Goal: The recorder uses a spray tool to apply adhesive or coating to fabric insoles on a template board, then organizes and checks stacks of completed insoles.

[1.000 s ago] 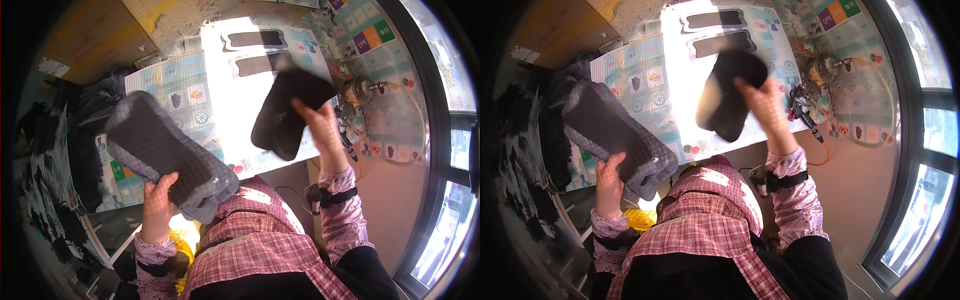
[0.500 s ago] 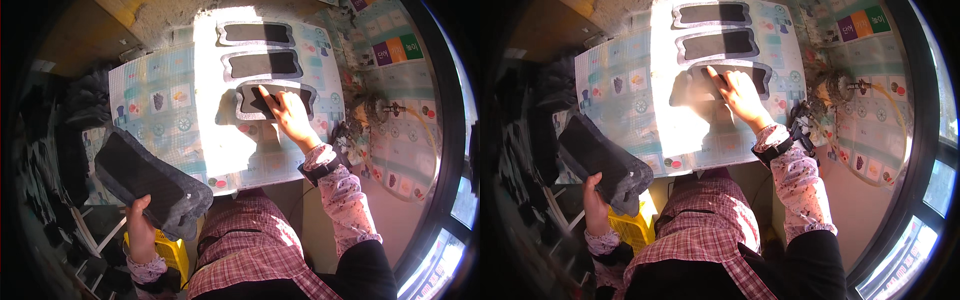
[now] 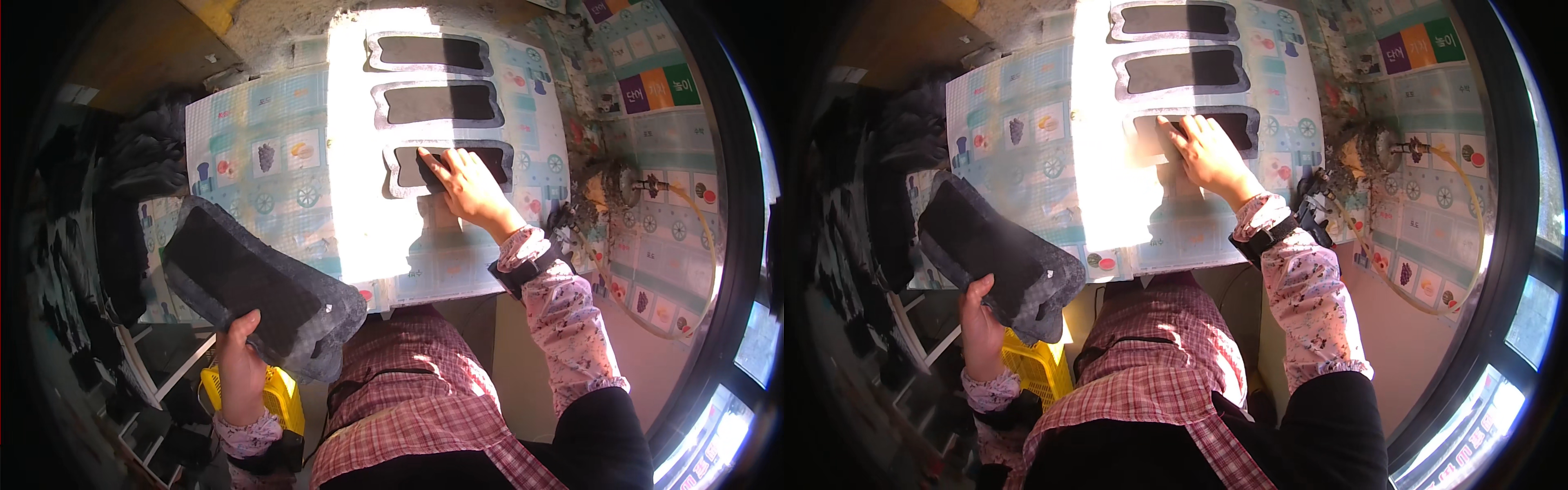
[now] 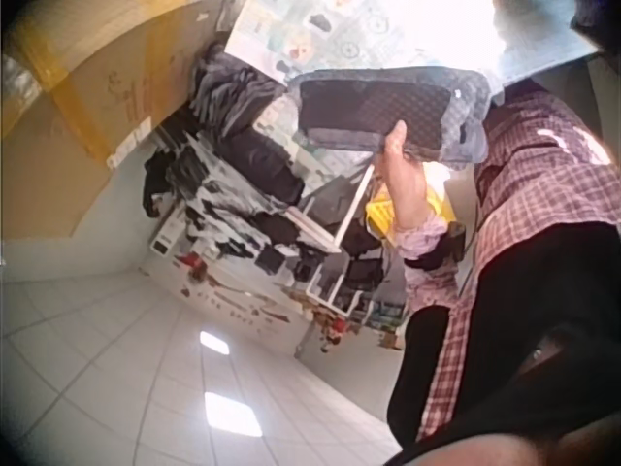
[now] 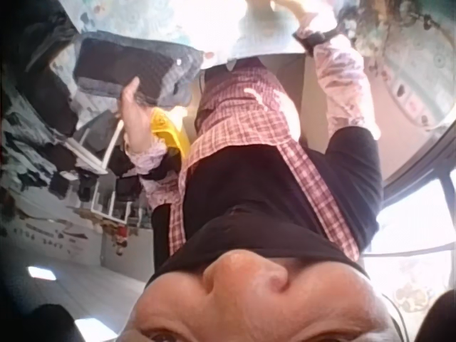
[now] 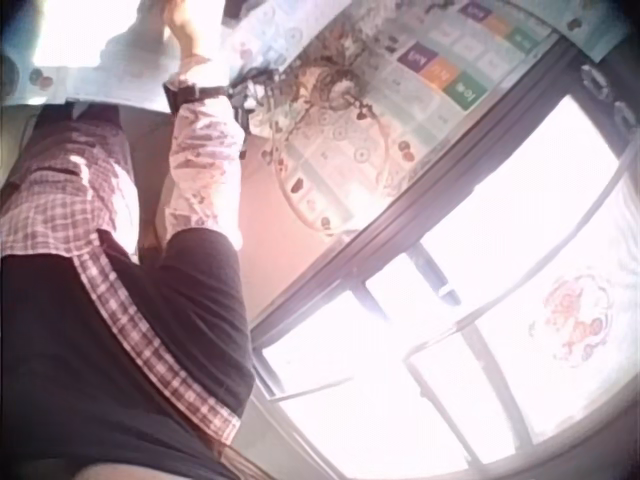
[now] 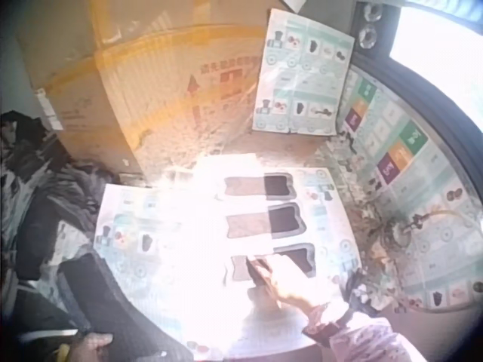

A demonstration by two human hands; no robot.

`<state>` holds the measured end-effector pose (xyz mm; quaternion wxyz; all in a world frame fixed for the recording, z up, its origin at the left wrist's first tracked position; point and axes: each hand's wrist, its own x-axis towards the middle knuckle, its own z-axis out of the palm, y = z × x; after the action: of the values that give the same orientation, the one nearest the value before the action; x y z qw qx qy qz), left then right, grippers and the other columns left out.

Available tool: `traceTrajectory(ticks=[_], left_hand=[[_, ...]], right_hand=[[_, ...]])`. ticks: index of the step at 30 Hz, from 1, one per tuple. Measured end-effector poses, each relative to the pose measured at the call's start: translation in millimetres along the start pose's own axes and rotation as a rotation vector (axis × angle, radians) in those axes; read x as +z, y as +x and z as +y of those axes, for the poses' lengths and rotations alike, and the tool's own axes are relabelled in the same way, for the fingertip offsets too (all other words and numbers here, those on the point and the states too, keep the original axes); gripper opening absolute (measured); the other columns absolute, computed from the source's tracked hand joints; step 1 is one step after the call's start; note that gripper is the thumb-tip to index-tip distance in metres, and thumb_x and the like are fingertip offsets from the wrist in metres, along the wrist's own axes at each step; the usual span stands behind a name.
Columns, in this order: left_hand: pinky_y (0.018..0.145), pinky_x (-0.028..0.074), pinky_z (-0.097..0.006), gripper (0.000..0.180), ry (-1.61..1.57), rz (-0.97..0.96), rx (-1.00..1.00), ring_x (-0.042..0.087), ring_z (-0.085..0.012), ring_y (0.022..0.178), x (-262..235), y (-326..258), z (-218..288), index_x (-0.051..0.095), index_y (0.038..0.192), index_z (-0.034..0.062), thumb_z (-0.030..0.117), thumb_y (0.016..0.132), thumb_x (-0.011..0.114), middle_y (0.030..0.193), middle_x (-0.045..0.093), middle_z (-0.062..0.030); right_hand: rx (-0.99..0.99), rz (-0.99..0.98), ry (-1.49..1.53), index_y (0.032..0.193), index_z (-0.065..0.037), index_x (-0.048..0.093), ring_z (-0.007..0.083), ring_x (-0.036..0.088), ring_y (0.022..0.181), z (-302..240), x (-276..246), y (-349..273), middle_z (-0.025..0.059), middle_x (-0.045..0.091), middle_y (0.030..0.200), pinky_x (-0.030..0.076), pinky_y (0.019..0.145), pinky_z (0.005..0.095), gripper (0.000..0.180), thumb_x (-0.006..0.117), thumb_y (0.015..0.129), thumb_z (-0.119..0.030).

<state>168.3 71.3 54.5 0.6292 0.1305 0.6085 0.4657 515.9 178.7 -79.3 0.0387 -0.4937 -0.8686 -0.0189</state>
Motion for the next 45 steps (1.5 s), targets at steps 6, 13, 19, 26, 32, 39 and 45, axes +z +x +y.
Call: traceTrajectory(ticks=[6,13,19,26,32,39,45], left_hand=[[0.086,0.046,-0.028,0.022,0.213,-0.107,0.055,0.056,-0.0172,0.097,21,-5,-17,0.052,0.104,-0.0047,-0.001,0.082,0.056,0.110,0.054,-0.0091],[0.089,0.043,-0.028,0.035,0.111,-0.525,0.179,0.052,-0.0159,0.104,48,-16,-11,0.041,0.120,0.0006,0.021,0.092,0.045,0.114,0.052,-0.0081],[0.074,0.050,-0.030,0.046,0.279,-0.495,0.254,0.057,-0.0154,0.091,44,-16,0,0.042,0.119,0.0010,0.039,0.095,0.033,0.107,0.053,-0.0084],[0.068,0.049,-0.025,0.029,0.583,-0.385,0.404,0.056,-0.0126,0.082,54,-27,-15,0.046,0.114,0.0020,0.022,0.094,0.042,0.098,0.051,-0.0059],[0.064,0.044,-0.021,0.029,0.678,-0.350,0.438,0.050,-0.0079,0.080,65,-39,-18,0.044,0.115,-0.0014,0.008,0.088,0.048,0.101,0.048,-0.0052],[0.061,0.039,-0.018,0.015,0.562,-0.249,0.471,0.046,-0.0035,0.067,78,-39,-30,0.051,0.097,0.0014,0.014,0.089,0.052,0.082,0.053,0.0009],[0.062,0.048,-0.027,0.007,0.083,0.007,0.343,0.058,-0.0129,0.068,19,-13,-16,0.055,0.088,0.0068,0.013,0.084,0.057,0.078,0.058,-0.0011]], right_hand=[[-0.010,0.055,0.627,0.121,-0.006,0.047,0.0285,0.049,0.100,-67,-102,11,0.0122,0.051,0.111,0.040,0.089,0.0377,0.051,0.060,0.071,-0.004],[0.085,0.145,0.984,0.130,-0.004,0.035,0.0346,0.040,0.116,-153,-147,0,0.0186,0.038,0.129,0.033,0.096,0.0412,0.067,0.066,0.075,-0.025],[0.024,0.101,1.099,0.132,-0.004,0.032,0.0335,0.035,0.121,-142,-157,-15,0.0187,0.034,0.132,0.031,0.099,0.0402,0.068,0.066,0.075,-0.018],[0.234,0.155,1.241,0.122,-0.002,0.037,0.0377,0.051,0.105,-158,-154,-14,0.0219,0.049,0.116,0.041,0.088,0.0393,0.050,0.060,0.081,-0.020],[0.212,0.239,1.024,0.110,0.003,0.043,0.0395,0.058,0.082,-147,-152,-20,0.0239,0.058,0.088,0.046,0.066,0.0410,0.026,0.048,0.087,-0.008],[0.318,0.430,1.024,0.100,0.004,0.051,0.0358,0.048,0.053,-160,-122,-38,0.0201,0.051,0.064,0.039,0.050,0.0382,0.016,0.046,0.086,-0.002],[1.247,1.091,1.907,0.099,0.004,0.056,0.0219,0.061,0.083,-47,-111,-90,0.0128,0.060,0.097,0.050,0.077,0.0317,0.025,0.044,0.091,-0.016]])
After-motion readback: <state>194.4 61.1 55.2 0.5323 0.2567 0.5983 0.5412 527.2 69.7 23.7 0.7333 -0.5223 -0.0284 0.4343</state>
